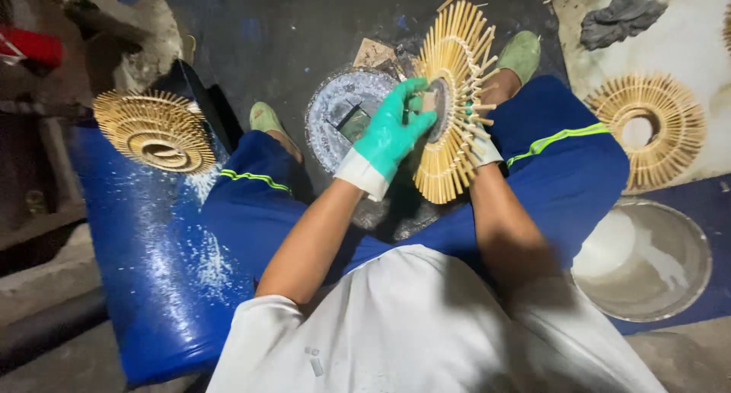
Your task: The person picks up a bamboo frame and places it onto a rotating base to trim the inner edges with shears. They rotate the frame by hand while trimming before removing it from the base and setting it aside.
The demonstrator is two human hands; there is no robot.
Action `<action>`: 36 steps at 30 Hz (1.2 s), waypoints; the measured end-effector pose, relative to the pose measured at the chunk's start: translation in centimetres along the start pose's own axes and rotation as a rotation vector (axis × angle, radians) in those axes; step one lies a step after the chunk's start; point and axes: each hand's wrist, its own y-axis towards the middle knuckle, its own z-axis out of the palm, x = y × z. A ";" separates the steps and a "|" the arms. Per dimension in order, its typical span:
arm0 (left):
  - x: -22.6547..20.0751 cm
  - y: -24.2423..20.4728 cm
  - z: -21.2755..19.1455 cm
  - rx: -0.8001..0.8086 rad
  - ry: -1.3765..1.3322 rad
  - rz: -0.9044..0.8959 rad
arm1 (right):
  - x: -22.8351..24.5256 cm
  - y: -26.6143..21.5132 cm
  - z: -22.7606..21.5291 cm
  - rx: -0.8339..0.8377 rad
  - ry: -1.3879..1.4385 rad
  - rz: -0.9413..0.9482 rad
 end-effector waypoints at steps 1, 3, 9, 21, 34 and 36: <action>0.0 0.6 0.0 -0.022 -0.017 0.007 | -0.1 0.3 0.1 0.046 0.051 0.017; 0.7 1.1 -1.1 -0.043 0.069 0.064 | -0.2 0.6 0.5 0.095 0.115 0.039; -1.4 1.0 -6.5 -0.095 0.430 0.084 | -1.3 -0.2 0.5 0.249 0.336 0.126; 3.5 -1.7 -11.1 -0.166 1.284 -0.132 | -1.2 -8.5 1.8 -0.079 -1.435 -0.070; 1.2 -0.6 -9.6 -0.093 1.288 -0.265 | -2.7 -8.4 -0.5 -0.024 -1.147 -0.182; 1.6 -0.6 -9.8 -0.055 1.339 -0.173 | -0.1 -10.7 0.7 0.049 -0.947 -0.125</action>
